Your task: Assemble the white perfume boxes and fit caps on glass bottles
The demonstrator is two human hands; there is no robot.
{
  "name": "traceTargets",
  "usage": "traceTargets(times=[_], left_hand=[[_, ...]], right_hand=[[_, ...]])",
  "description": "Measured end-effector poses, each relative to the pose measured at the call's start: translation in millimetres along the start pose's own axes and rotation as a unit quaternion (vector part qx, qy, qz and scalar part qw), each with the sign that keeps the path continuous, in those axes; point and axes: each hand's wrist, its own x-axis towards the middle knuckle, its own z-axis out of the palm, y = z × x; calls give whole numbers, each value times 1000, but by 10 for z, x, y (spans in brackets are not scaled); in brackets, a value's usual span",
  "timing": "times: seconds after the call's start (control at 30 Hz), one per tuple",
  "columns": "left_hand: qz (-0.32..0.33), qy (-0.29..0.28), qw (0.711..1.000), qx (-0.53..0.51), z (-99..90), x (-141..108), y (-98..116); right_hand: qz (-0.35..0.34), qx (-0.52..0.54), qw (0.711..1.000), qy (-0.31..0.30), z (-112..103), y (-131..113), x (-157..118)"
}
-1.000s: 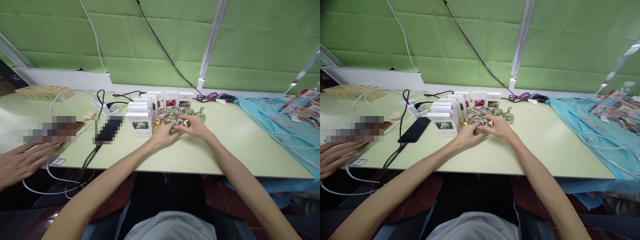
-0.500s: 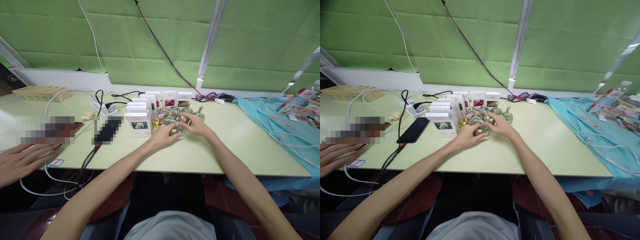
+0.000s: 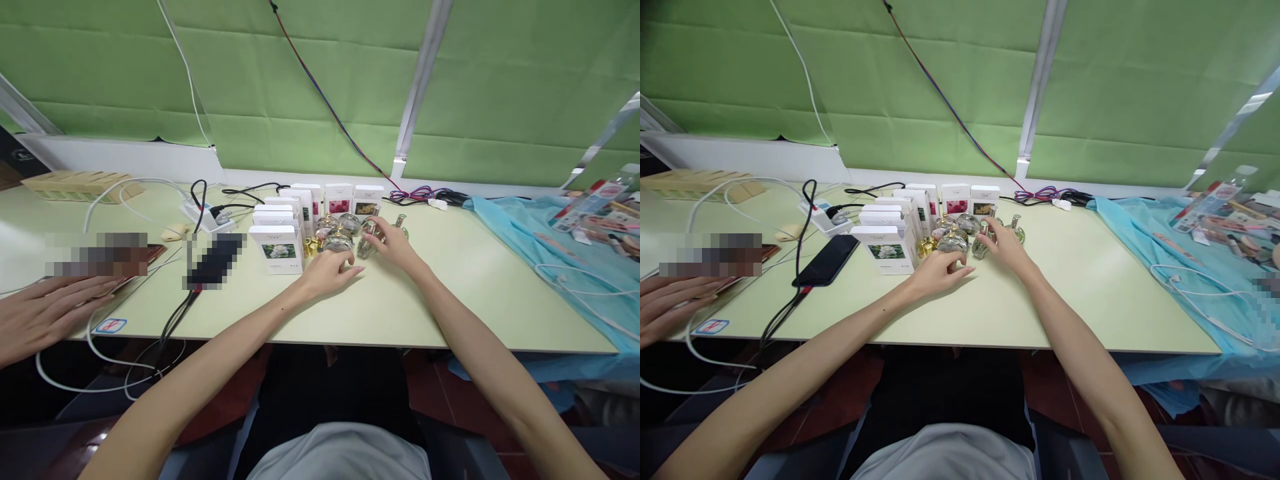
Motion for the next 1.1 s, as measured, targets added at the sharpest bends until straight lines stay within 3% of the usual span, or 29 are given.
traceTargets(times=[0.3,0.67,0.87,1.1], left_hand=[[2,-7,1000,11,8,5,2],[-3,-5,1000,12,33,0,-22],[0,-2,1000,16,65,13,-60],[51,-26,998,1,46,-9,-15]], right_hand=[[32,-14,998,52,73,37,18],[34,-147,984,95,159,-16,50],[42,-168,979,110,202,-68,52],[51,-164,979,112,248,-82,68]])
